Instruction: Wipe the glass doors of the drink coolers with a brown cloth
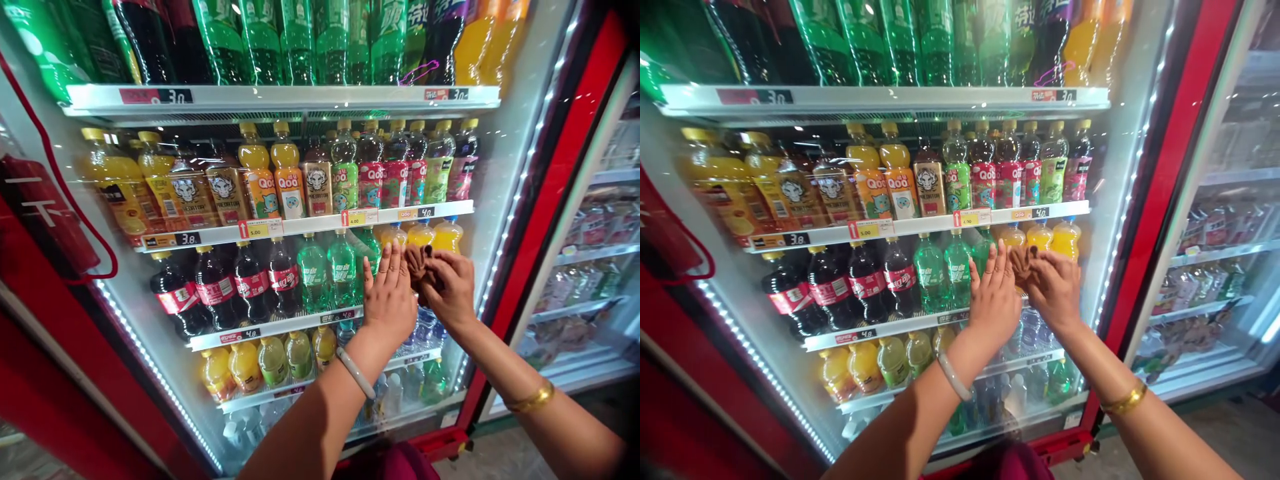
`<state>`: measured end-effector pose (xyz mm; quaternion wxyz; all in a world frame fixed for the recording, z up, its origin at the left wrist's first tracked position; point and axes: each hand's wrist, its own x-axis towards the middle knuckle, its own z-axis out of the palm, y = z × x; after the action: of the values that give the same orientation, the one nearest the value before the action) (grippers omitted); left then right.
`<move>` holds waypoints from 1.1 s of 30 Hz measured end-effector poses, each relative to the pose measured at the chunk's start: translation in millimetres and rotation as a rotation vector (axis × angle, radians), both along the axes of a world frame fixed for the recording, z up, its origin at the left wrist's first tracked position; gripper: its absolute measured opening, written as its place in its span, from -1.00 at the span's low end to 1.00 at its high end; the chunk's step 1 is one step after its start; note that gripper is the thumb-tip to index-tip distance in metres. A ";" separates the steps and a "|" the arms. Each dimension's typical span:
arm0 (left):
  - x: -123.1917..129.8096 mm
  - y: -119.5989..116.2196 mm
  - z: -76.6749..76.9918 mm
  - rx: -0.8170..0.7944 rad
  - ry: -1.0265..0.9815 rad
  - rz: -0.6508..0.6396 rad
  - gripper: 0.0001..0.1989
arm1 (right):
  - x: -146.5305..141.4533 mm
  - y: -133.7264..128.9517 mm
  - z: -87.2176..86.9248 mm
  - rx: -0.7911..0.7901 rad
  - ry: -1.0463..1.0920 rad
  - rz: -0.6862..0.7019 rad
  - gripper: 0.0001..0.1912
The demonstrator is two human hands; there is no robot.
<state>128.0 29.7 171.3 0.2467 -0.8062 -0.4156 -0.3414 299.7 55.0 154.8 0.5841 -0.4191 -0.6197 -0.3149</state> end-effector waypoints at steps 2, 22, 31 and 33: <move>1.0 0.3 -4.5 0.012 -0.006 0.000 -0.25 | 14.7 0.9 -13.5 0.006 0.042 -0.010 -0.77; 52.6 6.9 5.0 0.071 0.001 -0.068 -0.25 | 83.0 31.6 26.5 0.068 0.449 -0.152 -0.79; 38.1 15.5 38.1 0.132 0.016 0.044 -0.25 | 20.8 18.2 49.7 0.070 0.167 -0.033 -0.77; 28.4 15.7 37.1 0.141 0.039 0.043 -0.24 | 27.3 13.2 26.0 0.033 0.059 -0.027 -0.78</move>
<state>156.4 45.5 208.4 0.3183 -0.7842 -0.4026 -0.3487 327.0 68.3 180.8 0.6047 -0.4268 -0.5913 -0.3202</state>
